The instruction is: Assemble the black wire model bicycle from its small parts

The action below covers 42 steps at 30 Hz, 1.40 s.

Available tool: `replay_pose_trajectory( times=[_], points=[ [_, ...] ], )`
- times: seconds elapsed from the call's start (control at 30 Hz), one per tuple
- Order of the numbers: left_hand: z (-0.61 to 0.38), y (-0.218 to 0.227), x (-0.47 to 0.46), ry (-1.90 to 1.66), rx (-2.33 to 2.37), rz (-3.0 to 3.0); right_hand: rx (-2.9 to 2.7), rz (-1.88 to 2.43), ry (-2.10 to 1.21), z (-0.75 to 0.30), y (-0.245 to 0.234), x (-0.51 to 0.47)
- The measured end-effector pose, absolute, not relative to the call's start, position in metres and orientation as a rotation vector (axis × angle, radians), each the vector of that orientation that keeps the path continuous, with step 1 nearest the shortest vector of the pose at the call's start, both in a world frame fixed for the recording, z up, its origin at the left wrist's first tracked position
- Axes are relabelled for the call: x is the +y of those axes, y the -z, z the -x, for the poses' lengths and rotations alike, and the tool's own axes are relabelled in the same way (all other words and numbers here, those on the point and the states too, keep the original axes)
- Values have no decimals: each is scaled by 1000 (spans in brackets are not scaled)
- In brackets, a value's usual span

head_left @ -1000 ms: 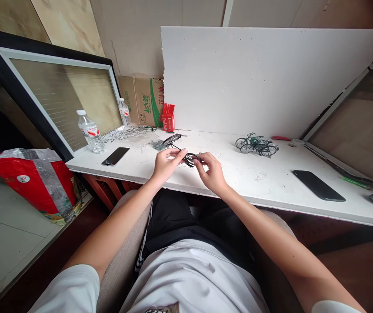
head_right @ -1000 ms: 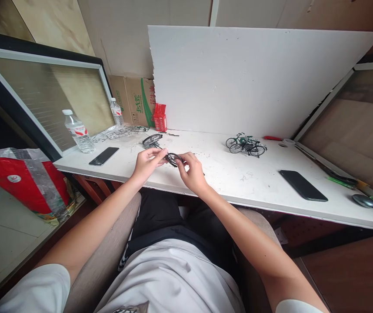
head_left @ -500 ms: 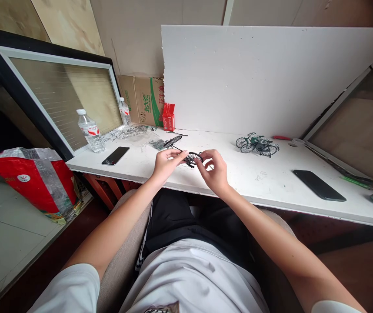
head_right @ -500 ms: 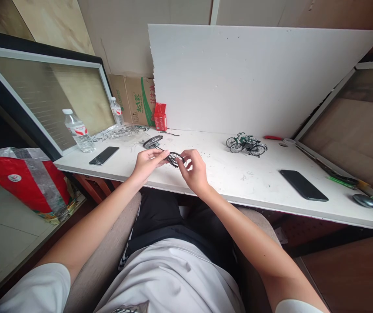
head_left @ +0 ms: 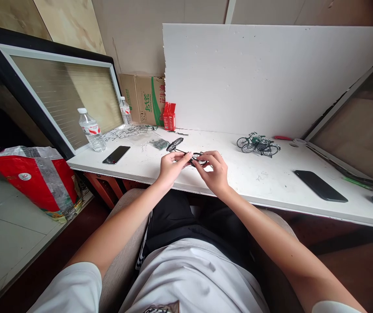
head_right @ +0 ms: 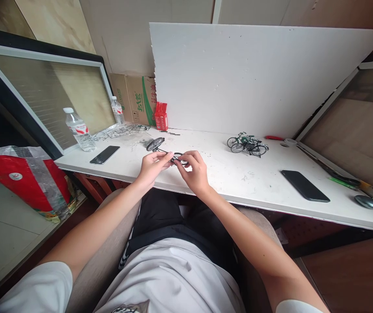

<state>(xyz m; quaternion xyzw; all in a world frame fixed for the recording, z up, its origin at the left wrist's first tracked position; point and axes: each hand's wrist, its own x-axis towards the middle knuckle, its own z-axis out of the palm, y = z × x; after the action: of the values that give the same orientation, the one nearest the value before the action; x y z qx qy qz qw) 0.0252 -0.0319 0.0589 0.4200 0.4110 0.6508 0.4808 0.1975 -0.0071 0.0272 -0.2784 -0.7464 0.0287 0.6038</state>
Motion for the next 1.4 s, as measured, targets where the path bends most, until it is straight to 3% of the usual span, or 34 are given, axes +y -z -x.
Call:
replay_pose_trajectory(
  times=[0.37,0.6,0.83,1.4],
  points=[
    [-34,-53,-35,-1608,966,-898,-1742,664,-6,-196,-27,-8],
    [-33,-53,-34,-1623,919,-897,-1671,697,-150,-196,-20,-4],
    [-30,-55,-34,-1609,916,-907,-1758,738,-2,-200,-32,-7],
    [-33,-51,-34,-1619,905,-880,-1806,693,10,-201,-34,-6]
  ],
)
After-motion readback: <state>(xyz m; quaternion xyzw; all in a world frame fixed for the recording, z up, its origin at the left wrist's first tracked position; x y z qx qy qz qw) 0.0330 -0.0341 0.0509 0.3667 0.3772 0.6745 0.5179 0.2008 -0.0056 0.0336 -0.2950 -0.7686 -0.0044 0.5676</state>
